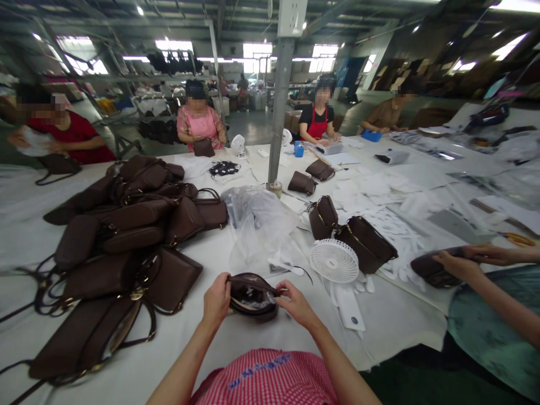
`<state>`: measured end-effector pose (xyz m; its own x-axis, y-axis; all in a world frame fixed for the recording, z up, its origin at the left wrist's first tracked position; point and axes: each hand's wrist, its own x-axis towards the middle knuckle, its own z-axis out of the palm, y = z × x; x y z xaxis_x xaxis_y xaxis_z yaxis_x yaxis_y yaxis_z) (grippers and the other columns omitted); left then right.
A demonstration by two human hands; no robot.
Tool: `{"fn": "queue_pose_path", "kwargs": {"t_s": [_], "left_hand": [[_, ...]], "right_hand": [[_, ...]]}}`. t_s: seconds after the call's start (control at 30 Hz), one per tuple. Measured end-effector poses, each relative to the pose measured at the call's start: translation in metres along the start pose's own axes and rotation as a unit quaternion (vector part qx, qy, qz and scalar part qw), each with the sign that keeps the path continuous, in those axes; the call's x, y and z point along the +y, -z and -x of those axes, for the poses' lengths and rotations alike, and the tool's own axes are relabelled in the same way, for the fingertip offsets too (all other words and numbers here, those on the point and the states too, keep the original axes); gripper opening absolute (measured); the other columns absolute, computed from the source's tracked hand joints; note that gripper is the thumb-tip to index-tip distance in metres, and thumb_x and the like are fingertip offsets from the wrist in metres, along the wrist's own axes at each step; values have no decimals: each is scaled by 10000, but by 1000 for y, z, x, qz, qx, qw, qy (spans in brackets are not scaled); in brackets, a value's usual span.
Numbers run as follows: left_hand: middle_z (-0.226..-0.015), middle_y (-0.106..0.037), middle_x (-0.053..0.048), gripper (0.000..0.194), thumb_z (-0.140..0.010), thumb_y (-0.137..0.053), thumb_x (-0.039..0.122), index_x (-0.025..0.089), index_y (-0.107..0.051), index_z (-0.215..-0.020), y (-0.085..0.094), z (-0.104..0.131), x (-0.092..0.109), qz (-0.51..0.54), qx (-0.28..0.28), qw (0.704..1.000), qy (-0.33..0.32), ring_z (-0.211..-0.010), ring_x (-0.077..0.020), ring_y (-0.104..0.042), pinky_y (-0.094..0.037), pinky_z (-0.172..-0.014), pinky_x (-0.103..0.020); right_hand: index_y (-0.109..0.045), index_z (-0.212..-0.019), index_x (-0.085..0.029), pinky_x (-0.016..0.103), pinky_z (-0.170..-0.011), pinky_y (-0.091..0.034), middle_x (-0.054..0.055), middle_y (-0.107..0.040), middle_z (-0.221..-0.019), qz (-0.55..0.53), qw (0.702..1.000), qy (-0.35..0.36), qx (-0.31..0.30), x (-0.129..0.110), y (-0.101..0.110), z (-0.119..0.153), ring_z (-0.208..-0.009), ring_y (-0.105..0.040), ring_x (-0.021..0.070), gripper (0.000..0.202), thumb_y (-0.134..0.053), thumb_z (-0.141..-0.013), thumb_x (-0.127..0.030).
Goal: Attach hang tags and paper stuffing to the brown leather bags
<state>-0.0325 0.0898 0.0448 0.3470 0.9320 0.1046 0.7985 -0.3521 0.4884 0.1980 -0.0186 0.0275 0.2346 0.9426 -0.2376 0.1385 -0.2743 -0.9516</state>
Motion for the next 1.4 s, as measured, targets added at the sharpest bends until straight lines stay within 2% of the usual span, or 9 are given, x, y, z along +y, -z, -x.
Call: {"fn": "queue_pose_path", "kwargs": {"t_s": [0.1, 0.2, 0.3, 0.37, 0.47, 0.57, 0.7, 1.07, 1.4], "left_hand": [[-955, -692, -78, 288, -904, -435, 243, 173, -527, -1168, 5, 9, 1, -41, 28, 999, -19, -777, -214, -660, -477, -683, -293], [-930, -680, -85, 267, -925, -412, 237, 175, -551, -1144, 6, 22, 17, -30, 54, 986, -155, -783, -198, -649, -483, -699, -281], [-910, -649, -85, 229, -915, -395, 185, 188, -592, -1030, 0, 32, 44, -8, -11, 951, -308, -818, -200, -613, -486, -738, -306], [-949, -631, -85, 209, -883, -417, 137, 190, -595, -979, -8, 35, 60, -5, -69, 934, -349, -874, -211, -590, -487, -780, -336], [-990, -618, -81, 244, -836, -447, 74, 183, -575, -1014, -19, 37, 71, -16, -114, 936, -333, -922, -223, -569, -489, -814, -362], [-1038, -603, -100, 286, -838, -453, 75, 173, -556, -1086, -26, 35, 71, -28, -101, 951, -290, -940, -243, -553, -486, -819, -396], [-1098, -591, -108, 286, -829, -466, 71, 167, -572, -1077, -29, 29, 68, -20, -92, 960, -264, -998, -257, -533, -460, -867, -411], [-1008, -632, -104, 174, -815, -529, 131, 157, -631, -953, -20, 16, 83, -87, -212, 948, -221, -984, -281, -542, -419, -855, -423], [-891, -629, -85, 90, -859, -504, 166, 168, -580, -907, -34, 26, 82, -112, -103, 972, -181, -863, -249, -556, -410, -762, -361]], "right_hand": [[-492, -868, -214, 268, -544, -475, -2, -615, -767, -18, 991, -129, 13, 4, -4, 3, -683, -619, 183, 323, -663, -654, -387], [-450, -787, -216, 303, -515, -493, -12, -603, -664, -39, 982, -185, -1, 5, -10, 7, -601, -629, 198, 346, -617, -684, -501], [-455, -783, -216, 326, -595, -527, -27, -600, -665, -71, 982, -174, -11, 1, -14, 11, -663, -651, 205, 362, -615, -675, -522], [-495, -834, -209, 329, -651, -533, -23, -616, -720, -106, 982, -157, -9, -2, -15, 13, -744, -654, 207, 375, -656, -649, -492], [-539, -917, -199, 331, -671, -532, 11, -643, -835, -147, 978, -145, -5, -2, -15, 14, -828, -643, 215, 393, -681, -641, -440], [-555, -920, -191, 305, -607, -517, 29, -646, -869, -137, 981, -138, 19, 4, -17, 11, -812, -633, 216, 387, -688, -616, -392], [-553, -845, -187, 245, -511, -455, 1, -636, -735, -131, 981, -132, 51, 14, -26, 3, -693, -610, 185, 341, -681, -567, -339], [-515, -654, -197, 203, -387, -285, -63, -516, -467, -93, 982, -134, 94, 7, -30, 2, -414, -426, 95, 148, -580, -598, -318], [-490, -556, -219, 228, -355, -276, -42, -538, -399, -25, 988, -126, 85, -20, -36, 1, -322, -405, 110, 66, -514, -614, -241]]}}
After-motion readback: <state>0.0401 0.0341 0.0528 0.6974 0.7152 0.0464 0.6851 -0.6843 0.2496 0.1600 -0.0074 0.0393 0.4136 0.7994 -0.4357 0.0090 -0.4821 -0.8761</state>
